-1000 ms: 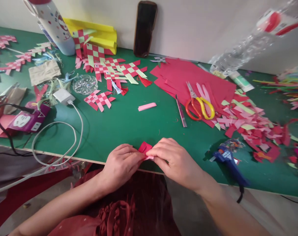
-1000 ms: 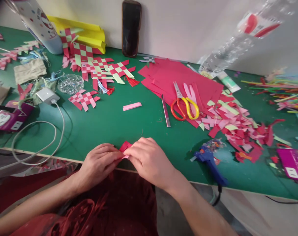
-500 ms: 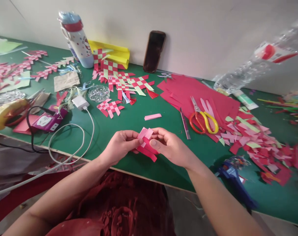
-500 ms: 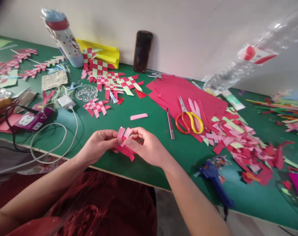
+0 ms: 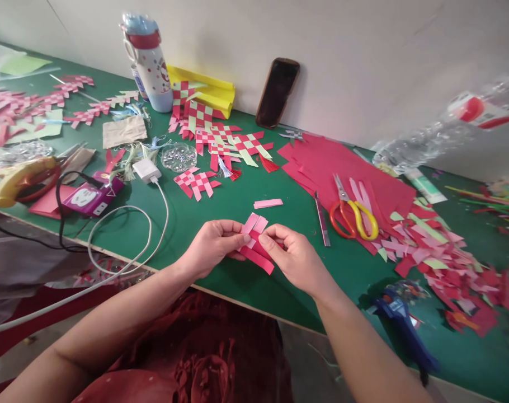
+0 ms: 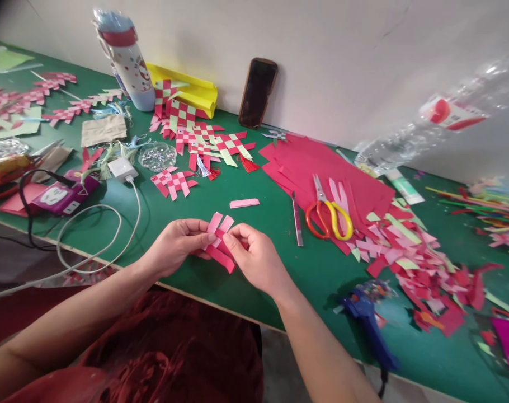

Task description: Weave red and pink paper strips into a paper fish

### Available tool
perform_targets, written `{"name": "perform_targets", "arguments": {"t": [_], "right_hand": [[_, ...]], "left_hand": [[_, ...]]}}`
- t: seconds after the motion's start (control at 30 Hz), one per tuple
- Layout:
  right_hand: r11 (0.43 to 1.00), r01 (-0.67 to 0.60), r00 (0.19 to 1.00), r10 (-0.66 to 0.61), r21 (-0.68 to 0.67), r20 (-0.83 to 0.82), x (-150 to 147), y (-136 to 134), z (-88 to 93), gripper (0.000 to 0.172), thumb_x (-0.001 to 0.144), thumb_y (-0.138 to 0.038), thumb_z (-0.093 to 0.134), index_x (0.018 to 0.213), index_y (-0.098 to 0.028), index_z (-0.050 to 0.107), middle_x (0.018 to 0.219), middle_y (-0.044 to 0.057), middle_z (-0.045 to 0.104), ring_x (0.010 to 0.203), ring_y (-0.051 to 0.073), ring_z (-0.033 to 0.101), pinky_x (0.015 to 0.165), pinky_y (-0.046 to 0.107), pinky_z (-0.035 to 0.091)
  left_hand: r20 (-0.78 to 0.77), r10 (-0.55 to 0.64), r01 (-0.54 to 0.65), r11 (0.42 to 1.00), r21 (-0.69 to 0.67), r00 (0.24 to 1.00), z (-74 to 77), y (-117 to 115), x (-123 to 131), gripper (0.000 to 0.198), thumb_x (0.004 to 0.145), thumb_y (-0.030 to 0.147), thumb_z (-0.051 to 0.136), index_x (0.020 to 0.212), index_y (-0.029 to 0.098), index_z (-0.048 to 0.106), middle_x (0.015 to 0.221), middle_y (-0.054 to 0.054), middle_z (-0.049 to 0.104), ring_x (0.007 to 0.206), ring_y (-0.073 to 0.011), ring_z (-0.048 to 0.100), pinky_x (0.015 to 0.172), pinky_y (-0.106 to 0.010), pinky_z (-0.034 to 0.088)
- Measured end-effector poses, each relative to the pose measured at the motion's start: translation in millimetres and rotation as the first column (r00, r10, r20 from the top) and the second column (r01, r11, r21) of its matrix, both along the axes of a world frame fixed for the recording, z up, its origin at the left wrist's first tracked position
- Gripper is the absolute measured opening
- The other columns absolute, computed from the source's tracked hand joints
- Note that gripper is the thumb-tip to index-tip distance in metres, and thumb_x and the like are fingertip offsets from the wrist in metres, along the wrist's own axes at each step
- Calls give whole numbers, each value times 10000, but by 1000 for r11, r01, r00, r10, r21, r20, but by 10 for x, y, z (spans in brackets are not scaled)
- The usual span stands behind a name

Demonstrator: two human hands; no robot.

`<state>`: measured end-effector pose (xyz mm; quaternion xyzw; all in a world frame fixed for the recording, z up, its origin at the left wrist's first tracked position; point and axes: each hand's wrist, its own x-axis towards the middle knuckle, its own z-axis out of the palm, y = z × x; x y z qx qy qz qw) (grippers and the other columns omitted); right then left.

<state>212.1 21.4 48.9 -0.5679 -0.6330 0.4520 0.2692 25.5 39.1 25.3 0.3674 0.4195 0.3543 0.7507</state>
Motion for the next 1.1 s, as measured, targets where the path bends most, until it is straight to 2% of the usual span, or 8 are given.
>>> {"name": "perform_targets", "arguments": {"t": [0.13, 0.27, 0.33, 0.47, 0.6, 0.73, 0.97, 1.1], "right_hand": [[999, -5, 999, 6, -36, 34, -29, -2, 6, 330, 898, -537, 556, 999, -230, 623, 876, -2, 692, 680, 128, 610, 612, 242, 476], [994, 56, 998, -59, -97, -28, -89, -15, -26, 375, 872, -569, 583, 1034, -232, 591, 871, 5, 701, 642, 139, 656, 597, 257, 525], [989, 102, 992, -109, -106, -64, -119, -24, -62, 362, 886, -558, 563, 1028, -226, 574, 839, 4, 693, 571, 134, 649, 546, 259, 529], [988, 157, 988, -157, -4, -6, -143, -36, -118, 291, 919, -503, 518, 932, -219, 578, 646, -35, 618, 464, 107, 577, 463, 221, 461], [988, 156, 987, -157, 22, 35, -126, -30, -104, 282, 914, -492, 527, 879, -219, 591, 584, -53, 568, 422, 90, 514, 426, 208, 405], [993, 117, 992, -116, -20, 42, -121, -26, -64, 304, 916, -518, 518, 891, -225, 596, 582, -51, 575, 433, 97, 510, 443, 217, 423], [995, 90, 995, -88, -44, 52, -131, -55, -23, 299, 918, -519, 520, 895, -229, 594, 585, -56, 570, 445, 98, 522, 457, 216, 431], [995, 86, 995, -83, -41, 61, -127, -71, -26, 296, 919, -515, 522, 878, -230, 590, 543, -66, 540, 436, 99, 511, 450, 213, 414]], "left_hand": [[0, 27, -27, 999, 19, 1000, 11, 11, 11, 333, 690, 380, 837, 858, 118, 718, 779, -24, 719, 652, -104, 669, 600, -183, 568], [6, 55, -55, 998, 28, 998, 0, 19, 25, 332, 707, 388, 825, 861, 118, 710, 764, -23, 717, 662, -106, 670, 617, -188, 570], [11, 71, -72, 997, 27, 997, -11, 14, 31, 333, 717, 394, 817, 877, 123, 708, 756, -17, 713, 663, -104, 665, 623, -192, 572], [23, 79, -79, 997, 2, 997, -26, -1, 37, 346, 714, 411, 817, 884, 130, 708, 761, -11, 705, 660, -101, 657, 629, -209, 579], [40, 29, -28, 999, -35, 999, -17, 19, 9, 396, 681, 445, 833, 905, 139, 717, 804, -21, 708, 698, -120, 670, 646, -239, 589], [41, -37, 39, 998, -45, 998, 18, 83, -27, 432, 738, 541, 763, 842, 124, 719, 760, -41, 705, 672, -132, 669, 653, -264, 582], [-1, -21, 21, 999, 30, 1000, 38, 149, -14, 379, 725, 496, 785, 701, 132, 681, 589, 32, 603, 506, -58, 535, 497, -159, 453], [-11, -12, 13, 998, 60, 1000, 17, 141, -3, 384, 746, 494, 770, 675, 133, 660, 562, 48, 565, 486, -44, 492, 476, -146, 433]]}}
